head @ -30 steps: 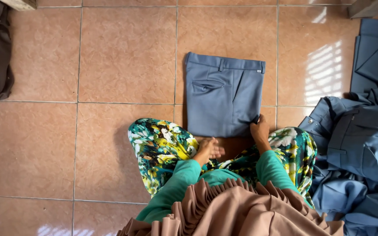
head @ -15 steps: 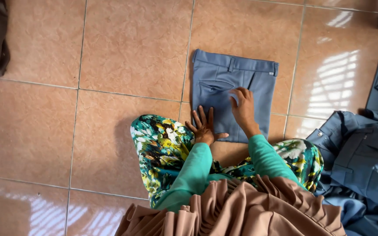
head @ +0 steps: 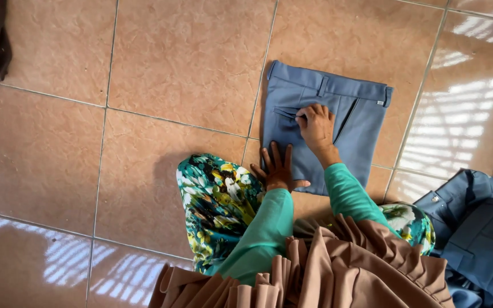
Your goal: Folding blue trousers on the floor and stacking them in a pile.
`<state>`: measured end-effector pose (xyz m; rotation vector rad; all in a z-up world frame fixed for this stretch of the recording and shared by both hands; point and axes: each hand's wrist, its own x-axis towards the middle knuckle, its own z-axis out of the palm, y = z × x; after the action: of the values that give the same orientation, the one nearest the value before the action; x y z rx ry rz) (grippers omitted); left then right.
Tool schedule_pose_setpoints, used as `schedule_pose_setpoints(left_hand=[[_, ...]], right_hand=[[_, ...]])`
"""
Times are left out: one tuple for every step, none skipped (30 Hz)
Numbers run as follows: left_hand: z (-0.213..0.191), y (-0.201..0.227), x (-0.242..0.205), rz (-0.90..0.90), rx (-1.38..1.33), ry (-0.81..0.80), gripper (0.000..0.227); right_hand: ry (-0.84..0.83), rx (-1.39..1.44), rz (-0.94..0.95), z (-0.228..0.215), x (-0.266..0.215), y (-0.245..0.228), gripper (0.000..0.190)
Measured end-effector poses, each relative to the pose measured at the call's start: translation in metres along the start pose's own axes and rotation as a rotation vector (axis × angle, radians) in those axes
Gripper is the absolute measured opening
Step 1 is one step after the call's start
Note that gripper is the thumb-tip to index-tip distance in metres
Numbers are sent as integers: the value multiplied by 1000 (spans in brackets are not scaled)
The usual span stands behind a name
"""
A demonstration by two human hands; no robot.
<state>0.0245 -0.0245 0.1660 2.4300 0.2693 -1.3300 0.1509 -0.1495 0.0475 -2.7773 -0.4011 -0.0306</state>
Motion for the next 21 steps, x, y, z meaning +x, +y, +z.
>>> schedule_pose_setpoints(left_hand=[[1,-1,2,10,-2,6,124],[3,-2,3,17,-5,11,123],[1,-2,6,13,-6,10,123],[1,-2,6,21,-11,6,124],[2,-2,6,28,-15,2,126],[2,-3,6,30,-12,-2,126],[1,-2,6,28,-11,-10,125],[0,-2,7,25,-10,-15,125],[-3,-1,5,26,-7,-15,125],[-4,0,3,28,-31,-10,122],[-4,0,0,30,-55,-4,120],[-6,1,-2,31,-53,-6,120],[-8,3,-4,18,-29,2,119],[-10,5,-7,8,-4,9,118],[-8,5,-7,12,-1,6,118],[-7,6,-6,2,9,5,117],[-6,6,-4,-8,18,5,117],[-7,7,-7,-3,22,2,117],[-9,7,-10,-7,12,-4,117],[-12,9,-12,-8,4,-6,117],[-11,8,-8,-2,9,-4,117]], right_hand=[[34,70,40,-9,6,-1,23],[65,141,79,-18,11,-3,21],[63,144,77,-31,15,-5,21],[129,230,68,-44,16,-7,20],[194,316,58,-58,17,-9,19],[194,315,63,-59,14,-12,19],[213,325,30,-60,12,-15,18],[234,336,-6,-61,11,-19,17],[237,335,-3,-57,5,-18,17],[223,240,-89,-53,-2,-19,16],[209,144,-174,-48,-10,-19,16],[209,143,-171,-37,-20,-20,16],[156,21,-253,-27,-30,-21,23],[102,-103,-331,-17,-42,-20,35],[102,-106,-325,-18,-47,-21,35],[46,-79,-306,-18,-49,-22,46],[-9,-51,-286,-18,-52,-23,57],[-9,-54,-280,-23,-54,-24,57],[9,-56,-286,-27,-56,-24,58],[31,-60,-292,-32,-55,-24,59],[36,-63,-286,-34,-58,-18,59]])
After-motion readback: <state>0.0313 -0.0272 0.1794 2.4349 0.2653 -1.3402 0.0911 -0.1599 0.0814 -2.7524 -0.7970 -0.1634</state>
